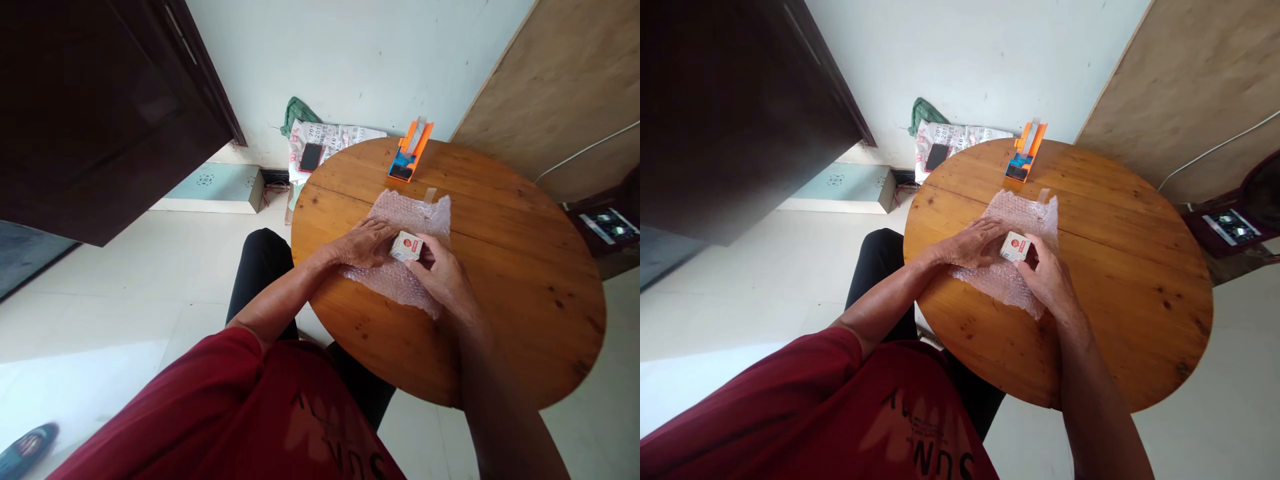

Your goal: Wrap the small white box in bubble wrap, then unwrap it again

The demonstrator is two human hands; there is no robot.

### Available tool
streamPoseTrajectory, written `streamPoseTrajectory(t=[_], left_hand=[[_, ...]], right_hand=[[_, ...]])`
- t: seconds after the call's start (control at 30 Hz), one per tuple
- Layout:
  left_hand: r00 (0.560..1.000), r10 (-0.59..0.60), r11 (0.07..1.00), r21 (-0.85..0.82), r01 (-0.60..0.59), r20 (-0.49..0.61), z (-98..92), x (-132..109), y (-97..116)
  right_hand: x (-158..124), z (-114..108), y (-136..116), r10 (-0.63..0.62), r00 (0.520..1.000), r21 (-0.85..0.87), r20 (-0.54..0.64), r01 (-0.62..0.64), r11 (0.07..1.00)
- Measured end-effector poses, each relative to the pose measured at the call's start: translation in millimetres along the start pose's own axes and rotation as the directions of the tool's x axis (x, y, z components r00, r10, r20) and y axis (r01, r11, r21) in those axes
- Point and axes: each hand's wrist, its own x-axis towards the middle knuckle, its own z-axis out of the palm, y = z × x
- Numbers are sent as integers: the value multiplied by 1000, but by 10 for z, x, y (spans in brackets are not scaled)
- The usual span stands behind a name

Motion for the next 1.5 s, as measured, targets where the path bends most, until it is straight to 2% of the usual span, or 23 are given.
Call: streamPoseTrajectory(t=[0.2,0.37,0.7,1.0,1.17,1.27,1.37,1.5], left_hand=[[1000,-9,1000,14,9,-4,-18,-9,31],[1000,-7,1000,29,7,-6,-18,-1,34],[1000,-12,999,39,12,9,0,11,14],[1000,-8,1000,-27,8,1,-47,-14,6],[987,-95,995,21,99,-127,-314,-286,231],[997,-24,993,112,32,-70,-425,-541,442],[996,71,982,169,-78,50,-335,-726,585],[997,79,963,258,-82,23,-93,-785,625]], right_hand=[[6,28,40,-7,1000,1,-27,7,1000],[18,9,-23,21,999,-13,-30,-21,1000],[23,8,3,-39,995,-51,-93,34,998],[-4,-24,-118,30,999,-17,-16,-30,999],[-24,-46,-180,14,1000,19,-9,-14,1000],[-28,-50,-202,-1,1000,13,-14,1,1000],[-27,-41,-190,-12,1000,5,-16,12,1000],[-25,-25,-152,-12,1000,25,-24,12,1000]])
